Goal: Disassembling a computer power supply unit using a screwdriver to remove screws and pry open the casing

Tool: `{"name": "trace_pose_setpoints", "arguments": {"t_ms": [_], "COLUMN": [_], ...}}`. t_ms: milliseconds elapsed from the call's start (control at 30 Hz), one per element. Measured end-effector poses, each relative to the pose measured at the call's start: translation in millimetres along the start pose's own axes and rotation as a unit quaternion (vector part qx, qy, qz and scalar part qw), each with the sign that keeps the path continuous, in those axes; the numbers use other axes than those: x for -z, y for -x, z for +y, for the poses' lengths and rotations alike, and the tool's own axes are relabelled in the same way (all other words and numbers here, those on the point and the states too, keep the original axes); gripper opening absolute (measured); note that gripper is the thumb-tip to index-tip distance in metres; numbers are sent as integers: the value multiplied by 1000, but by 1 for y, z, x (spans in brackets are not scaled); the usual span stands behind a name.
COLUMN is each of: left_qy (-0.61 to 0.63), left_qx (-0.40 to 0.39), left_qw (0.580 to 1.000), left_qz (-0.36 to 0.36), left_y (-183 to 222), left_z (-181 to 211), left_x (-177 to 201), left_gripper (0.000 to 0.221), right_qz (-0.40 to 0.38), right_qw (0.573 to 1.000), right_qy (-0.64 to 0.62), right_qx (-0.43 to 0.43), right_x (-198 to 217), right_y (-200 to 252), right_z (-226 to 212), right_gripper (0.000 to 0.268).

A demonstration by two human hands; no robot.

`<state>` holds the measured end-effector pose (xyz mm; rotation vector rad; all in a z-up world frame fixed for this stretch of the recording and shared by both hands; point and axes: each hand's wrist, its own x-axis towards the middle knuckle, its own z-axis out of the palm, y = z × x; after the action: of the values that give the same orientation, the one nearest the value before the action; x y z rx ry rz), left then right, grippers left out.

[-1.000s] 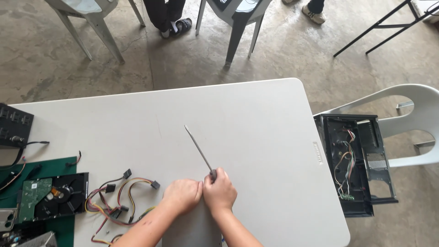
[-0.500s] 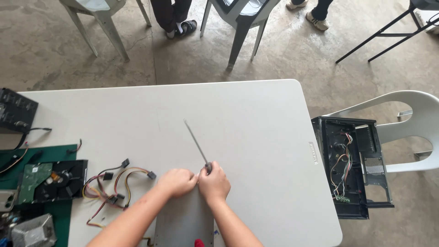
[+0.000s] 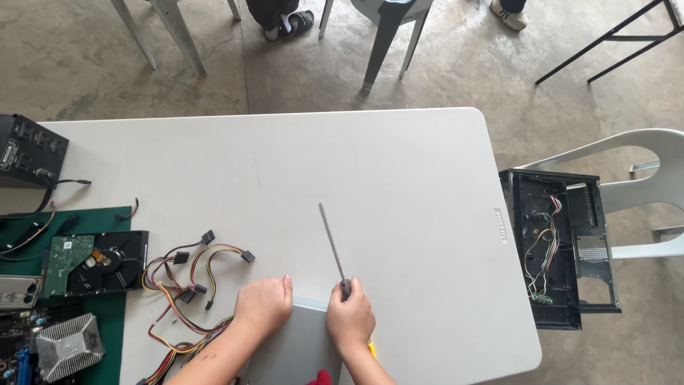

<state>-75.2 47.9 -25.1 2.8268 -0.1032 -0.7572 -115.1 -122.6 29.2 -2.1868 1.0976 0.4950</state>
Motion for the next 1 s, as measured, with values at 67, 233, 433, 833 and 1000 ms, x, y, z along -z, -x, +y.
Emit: {"name": "trace_pose_setpoints", "arguments": {"t_ms": [67, 233, 433, 833, 1000], "left_qy": [1, 11, -188, 1, 3], "left_qx": [-2, 8, -227, 42, -220], "left_qw": [1000, 1000, 891, 922, 937], "left_qz": [2, -23, 345, 384, 273], "left_y": [-4, 0, 67, 139, 90], "left_z": [2, 2, -2, -16, -50], "left_x": [0, 3, 16, -85, -34], "left_gripper": [62, 62, 52, 146, 115], "right_qz": [6, 14, -8, 244, 330], "right_qw": [1000, 999, 988, 949, 907], "right_qy": [9, 21, -143, 50, 67], "right_qx": [10, 22, 63, 190, 253], "right_x": [-7, -4, 1, 15, 11], "right_y": [-8, -3, -8, -102, -90], "right_z": [3, 3, 36, 252, 257], "right_gripper": [25, 24, 33, 38, 42]}}
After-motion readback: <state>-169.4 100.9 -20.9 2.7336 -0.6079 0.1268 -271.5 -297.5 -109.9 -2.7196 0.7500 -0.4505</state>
